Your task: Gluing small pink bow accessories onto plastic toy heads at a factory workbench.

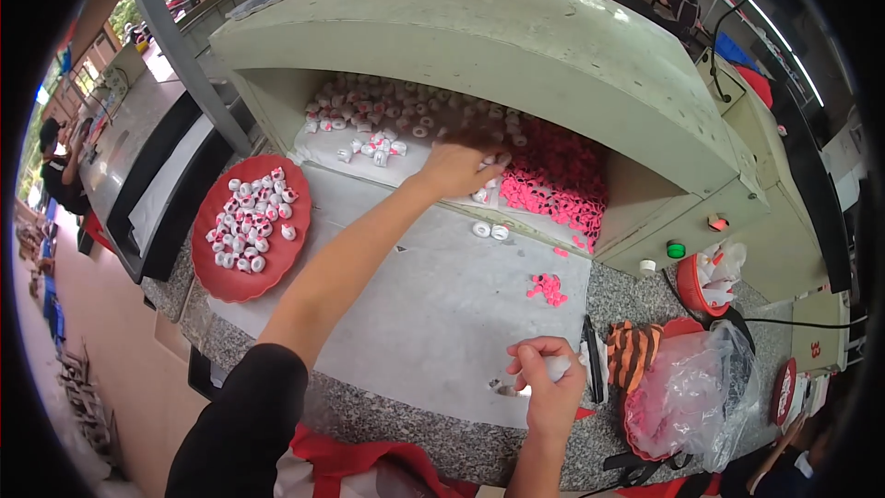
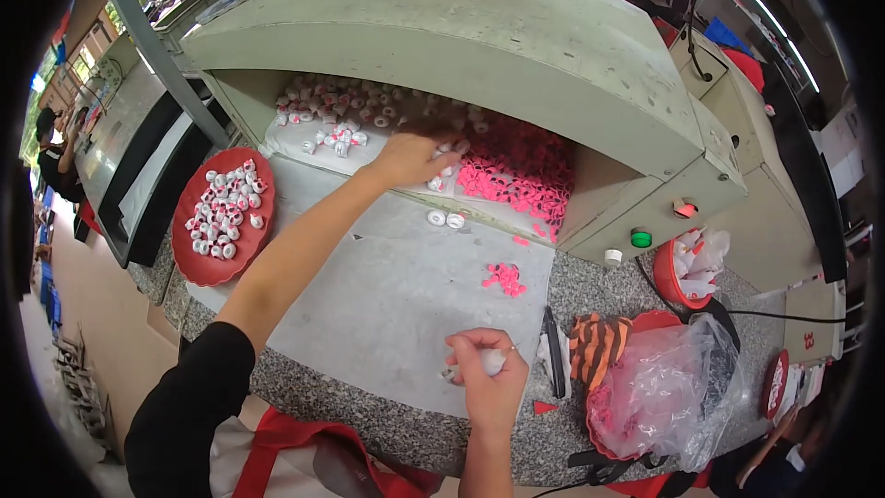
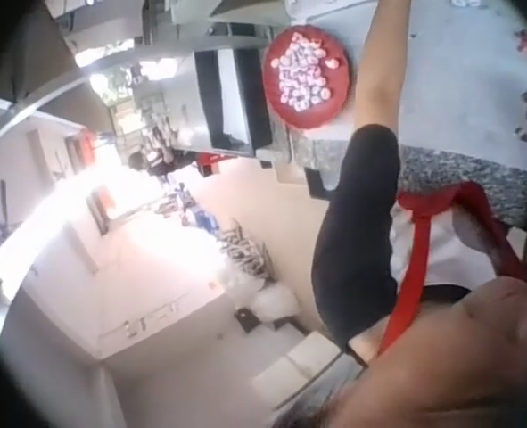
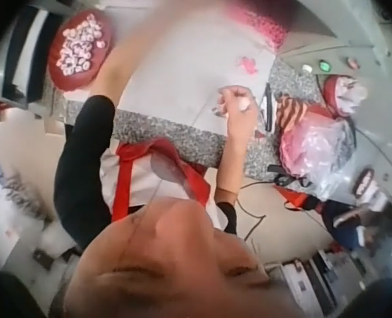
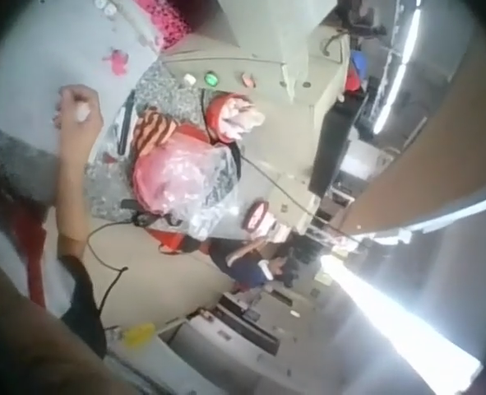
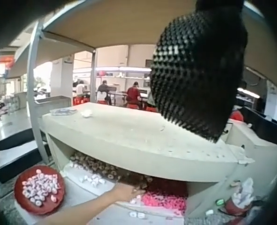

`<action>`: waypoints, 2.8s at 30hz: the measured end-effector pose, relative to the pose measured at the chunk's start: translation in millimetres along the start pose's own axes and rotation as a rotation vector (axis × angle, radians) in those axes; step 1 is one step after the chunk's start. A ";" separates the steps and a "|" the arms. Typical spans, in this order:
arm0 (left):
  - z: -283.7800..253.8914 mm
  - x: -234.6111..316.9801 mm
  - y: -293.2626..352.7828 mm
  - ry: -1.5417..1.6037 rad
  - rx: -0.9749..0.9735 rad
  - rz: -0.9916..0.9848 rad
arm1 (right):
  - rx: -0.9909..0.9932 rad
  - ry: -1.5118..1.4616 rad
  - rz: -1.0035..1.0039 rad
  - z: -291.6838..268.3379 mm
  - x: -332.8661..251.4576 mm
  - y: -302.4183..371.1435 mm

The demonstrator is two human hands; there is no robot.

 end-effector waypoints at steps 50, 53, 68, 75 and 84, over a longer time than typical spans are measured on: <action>-120.1 126.7 139.5 1.865 -0.123 -1.003 | 0.131 0.154 -0.626 14.6 -36.2 68.0; -132.3 125.4 135.2 1.689 -0.068 -1.015 | -0.030 0.476 -0.724 25.3 -32.4 75.4; -136.9 127.5 134.2 1.517 0.059 -0.850 | -0.096 0.515 -0.980 39.1 -42.4 65.6; -137.9 128.1 132.7 1.528 0.064 -0.836 | -0.087 0.511 -0.987 40.2 -39.1 65.7; -136.6 127.7 133.6 1.535 0.059 -0.833 | -0.074 0.500 -0.993 41.6 -39.8 65.5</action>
Point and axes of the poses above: each hand's wrist, its own y-axis away from the middle knuckle, its own z-axis out of the palm, x = y × z, the point moved 6 cm from there along -y, towards the middle knuckle, and after that the axes turned 5 degrees about -y, right-handed, at the moved point
